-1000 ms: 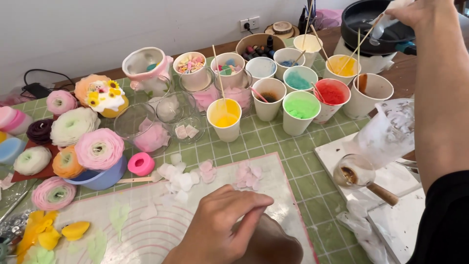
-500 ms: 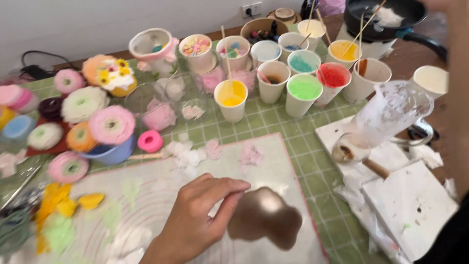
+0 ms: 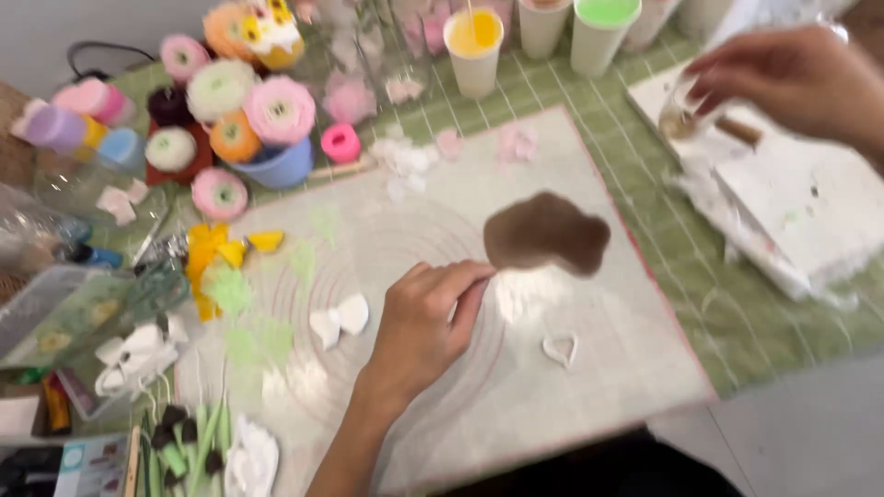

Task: Shaping and assembling decorative wax components for candle making at a workbench.

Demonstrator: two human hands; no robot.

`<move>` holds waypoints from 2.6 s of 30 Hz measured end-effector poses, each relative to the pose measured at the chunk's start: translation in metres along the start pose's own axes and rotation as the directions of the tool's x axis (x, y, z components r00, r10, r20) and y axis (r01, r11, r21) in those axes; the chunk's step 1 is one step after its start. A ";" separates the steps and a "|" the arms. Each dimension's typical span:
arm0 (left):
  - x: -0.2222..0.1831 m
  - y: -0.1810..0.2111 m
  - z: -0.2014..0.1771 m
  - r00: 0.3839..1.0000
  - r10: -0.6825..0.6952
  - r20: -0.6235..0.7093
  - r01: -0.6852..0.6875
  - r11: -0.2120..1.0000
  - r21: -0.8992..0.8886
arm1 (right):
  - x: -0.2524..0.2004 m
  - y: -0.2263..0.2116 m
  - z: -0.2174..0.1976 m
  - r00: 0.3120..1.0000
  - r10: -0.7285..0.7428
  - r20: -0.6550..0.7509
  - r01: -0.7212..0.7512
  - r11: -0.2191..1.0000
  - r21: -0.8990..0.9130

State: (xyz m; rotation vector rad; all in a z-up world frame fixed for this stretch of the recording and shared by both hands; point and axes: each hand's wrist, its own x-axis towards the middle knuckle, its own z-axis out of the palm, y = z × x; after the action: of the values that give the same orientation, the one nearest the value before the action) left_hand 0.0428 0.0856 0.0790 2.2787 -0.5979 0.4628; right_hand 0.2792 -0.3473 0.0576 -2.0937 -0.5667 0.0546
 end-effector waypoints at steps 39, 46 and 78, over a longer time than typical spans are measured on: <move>-0.158 -0.100 0.004 0.760 -0.312 -0.570 0.561 0.759 0.331 | -0.118 -0.174 0.313 0.817 -0.258 0.515 0.366 0.923 -0.117; -0.120 -0.097 0.018 0.846 -0.483 -0.226 0.533 0.789 0.306 | -0.108 -0.171 0.329 0.743 -0.406 0.532 0.532 0.841 -0.102; -0.091 -0.061 0.084 0.969 -0.202 -0.138 0.227 0.953 0.199 | -0.098 -0.048 0.221 0.936 -0.296 0.188 0.351 0.789 -0.504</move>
State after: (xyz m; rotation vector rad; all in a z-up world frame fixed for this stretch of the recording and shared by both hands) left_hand 0.0136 0.0891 -0.0556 2.4647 -0.2456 0.5702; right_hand 0.1174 -0.1917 -0.0453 -2.5018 -1.1008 -0.2254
